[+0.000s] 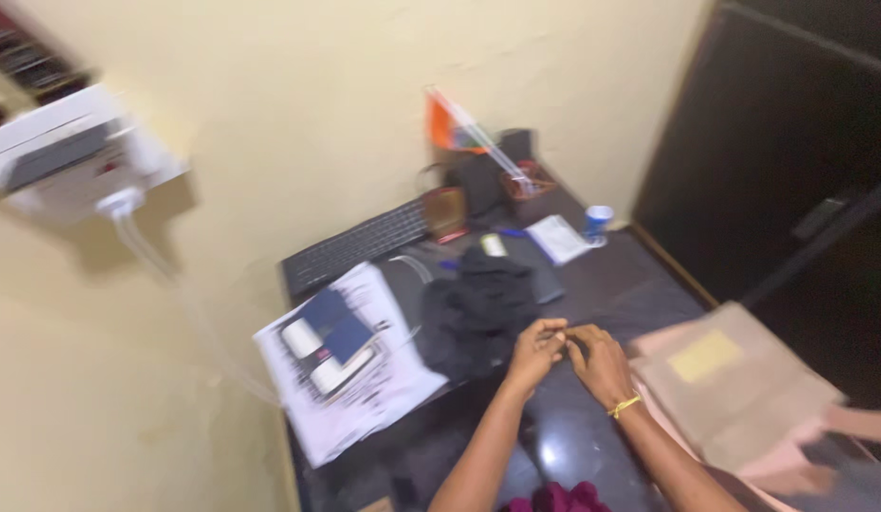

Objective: The person clears items from a desk including books, notebooks, and a laptop, and then wipes the desk surface, keyboard, mouse, and speakers using a cloth.

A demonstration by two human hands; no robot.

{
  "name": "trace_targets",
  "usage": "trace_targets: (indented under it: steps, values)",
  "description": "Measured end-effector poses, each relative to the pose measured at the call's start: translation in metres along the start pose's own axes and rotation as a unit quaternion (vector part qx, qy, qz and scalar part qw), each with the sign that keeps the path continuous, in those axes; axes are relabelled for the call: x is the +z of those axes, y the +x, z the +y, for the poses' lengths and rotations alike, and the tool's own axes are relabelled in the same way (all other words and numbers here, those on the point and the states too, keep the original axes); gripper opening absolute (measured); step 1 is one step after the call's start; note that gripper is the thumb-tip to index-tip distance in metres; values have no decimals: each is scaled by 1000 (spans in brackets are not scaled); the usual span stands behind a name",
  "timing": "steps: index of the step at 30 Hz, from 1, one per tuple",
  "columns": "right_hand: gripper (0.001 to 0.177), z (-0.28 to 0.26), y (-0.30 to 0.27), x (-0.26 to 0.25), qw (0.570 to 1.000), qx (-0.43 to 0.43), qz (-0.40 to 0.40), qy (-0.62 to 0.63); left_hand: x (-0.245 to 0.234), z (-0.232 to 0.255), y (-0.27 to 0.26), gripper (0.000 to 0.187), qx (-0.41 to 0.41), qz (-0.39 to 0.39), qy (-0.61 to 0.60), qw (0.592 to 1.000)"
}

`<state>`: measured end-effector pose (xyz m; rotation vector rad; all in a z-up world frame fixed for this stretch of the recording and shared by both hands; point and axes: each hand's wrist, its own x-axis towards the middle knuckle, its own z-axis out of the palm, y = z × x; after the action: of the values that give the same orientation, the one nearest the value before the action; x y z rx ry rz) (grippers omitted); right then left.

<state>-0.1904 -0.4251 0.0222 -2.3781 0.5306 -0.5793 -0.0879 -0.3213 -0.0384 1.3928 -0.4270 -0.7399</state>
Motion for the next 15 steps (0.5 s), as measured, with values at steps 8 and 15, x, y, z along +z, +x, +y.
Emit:
trace_targets:
  steps: [8,15]
  values:
    - [30,-151,3,124,962,-199,-128,135,-210,27,-82,21,192,291,54,936]
    - [39,-204,26,223,942,-210,-195,173,-320,24,-132,37,118,527,352,764]
